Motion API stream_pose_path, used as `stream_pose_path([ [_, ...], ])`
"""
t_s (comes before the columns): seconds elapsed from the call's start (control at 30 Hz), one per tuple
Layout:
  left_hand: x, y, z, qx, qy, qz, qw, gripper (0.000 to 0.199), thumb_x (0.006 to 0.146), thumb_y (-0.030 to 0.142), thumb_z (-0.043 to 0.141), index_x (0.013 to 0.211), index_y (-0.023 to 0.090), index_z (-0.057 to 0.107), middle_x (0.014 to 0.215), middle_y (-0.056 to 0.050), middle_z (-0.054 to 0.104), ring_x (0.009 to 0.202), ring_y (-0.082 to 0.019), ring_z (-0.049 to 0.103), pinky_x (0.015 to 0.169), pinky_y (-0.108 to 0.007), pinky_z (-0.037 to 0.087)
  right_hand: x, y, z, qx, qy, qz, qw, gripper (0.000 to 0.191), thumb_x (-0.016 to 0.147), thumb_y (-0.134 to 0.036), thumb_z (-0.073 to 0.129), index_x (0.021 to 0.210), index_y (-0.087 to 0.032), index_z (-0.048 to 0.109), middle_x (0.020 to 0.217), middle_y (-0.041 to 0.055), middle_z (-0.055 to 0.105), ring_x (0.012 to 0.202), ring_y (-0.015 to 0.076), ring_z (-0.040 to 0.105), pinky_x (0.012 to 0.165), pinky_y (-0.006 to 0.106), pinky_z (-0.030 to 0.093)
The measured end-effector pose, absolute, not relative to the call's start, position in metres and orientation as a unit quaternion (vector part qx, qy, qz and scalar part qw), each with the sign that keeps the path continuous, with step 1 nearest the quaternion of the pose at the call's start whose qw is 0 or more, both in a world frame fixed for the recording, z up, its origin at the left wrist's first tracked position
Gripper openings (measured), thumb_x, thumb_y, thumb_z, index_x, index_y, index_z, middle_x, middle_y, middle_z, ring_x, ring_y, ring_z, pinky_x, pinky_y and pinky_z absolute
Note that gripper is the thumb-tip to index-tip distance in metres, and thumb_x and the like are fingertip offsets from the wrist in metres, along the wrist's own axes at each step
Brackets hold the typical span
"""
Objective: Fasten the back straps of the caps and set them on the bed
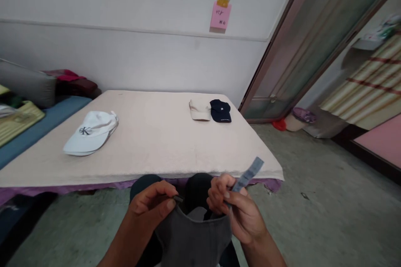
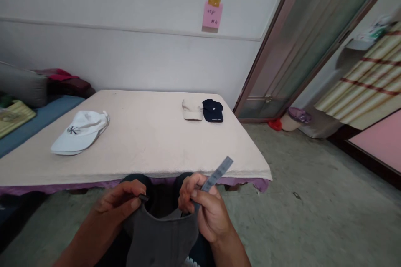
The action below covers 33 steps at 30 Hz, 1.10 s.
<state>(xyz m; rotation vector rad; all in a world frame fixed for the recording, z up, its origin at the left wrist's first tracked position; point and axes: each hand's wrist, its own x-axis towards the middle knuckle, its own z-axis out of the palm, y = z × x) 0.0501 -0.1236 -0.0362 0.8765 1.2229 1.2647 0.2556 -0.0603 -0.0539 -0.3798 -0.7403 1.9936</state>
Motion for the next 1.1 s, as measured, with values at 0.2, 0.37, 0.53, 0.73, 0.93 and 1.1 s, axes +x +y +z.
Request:
stream_pose_path([
  [0.2,0.064,-0.119,-0.032,0.372,0.533,0.503,0.570,0.016,0.076,0.035,0.073,0.087,0.024,0.070,0.080,0.002,0.065,0.075,-0.014,0.058,0.068,-0.022,0.044,0.232,-0.068,-0.059,-0.228,-0.351,0.832,0.364,0.016,0.079,-0.028,0.069,0.082,-0.014,0.062,0.058,-0.0026,0.055,0.040,0.0029,0.035,0.039,0.017,0.021],
  [0.37,0.070,-0.120,-0.026,0.355,0.526,0.492,0.596,0.019,0.074,0.035,0.075,0.084,0.023,0.065,0.078,0.002,0.065,0.071,-0.015,0.060,0.066,-0.025,0.046,0.223,-0.072,-0.058,-0.227,-0.380,0.811,0.383,0.022,0.074,-0.031,0.075,0.078,-0.014,0.060,0.051,-0.0062,0.050,0.041,0.0036,0.036,0.041,0.016,0.025],
  [0.53,0.066,-0.117,-0.033,0.369,0.508,0.468,0.622,0.019,0.078,0.036,0.071,0.090,0.022,0.065,0.083,-0.001,0.068,0.075,-0.016,0.062,0.070,-0.026,0.047,0.225,-0.071,-0.054,-0.237,-0.354,0.815,0.393,0.020,0.077,-0.029,0.072,0.074,-0.014,0.060,0.057,-0.0020,0.059,0.039,0.0030,0.036,0.039,0.017,0.023],
  [0.73,0.060,-0.113,-0.033,0.457,0.494,0.367,0.642,0.020,0.082,0.036,0.064,0.084,0.016,0.068,0.078,-0.005,0.068,0.074,-0.020,0.061,0.068,-0.029,0.045,0.226,-0.072,-0.049,-0.245,-0.326,0.814,0.414,0.021,0.079,-0.030,0.068,0.070,-0.015,0.056,0.044,-0.0069,0.047,0.038,0.0040,0.033,0.040,0.016,0.024],
  [0.93,0.064,-0.115,-0.027,0.456,0.497,0.373,0.637,0.014,0.082,0.027,0.059,0.086,0.017,0.069,0.081,-0.006,0.069,0.077,-0.021,0.061,0.071,-0.031,0.045,0.226,-0.071,-0.054,-0.260,-0.360,0.803,0.398,0.021,0.080,-0.030,0.068,0.072,-0.015,0.056,0.046,-0.0054,0.051,0.040,0.0051,0.039,0.043,0.017,0.029],
  [1.1,0.065,-0.116,-0.028,0.391,0.470,0.409,0.678,0.010,0.080,0.027,0.061,0.081,0.018,0.066,0.075,-0.005,0.068,0.072,-0.021,0.062,0.069,-0.032,0.046,0.225,-0.070,-0.059,-0.278,-0.385,0.791,0.386,0.023,0.078,-0.032,0.071,0.071,-0.015,0.056,0.048,-0.0045,0.053,0.043,0.0065,0.043,0.044,0.018,0.030],
])
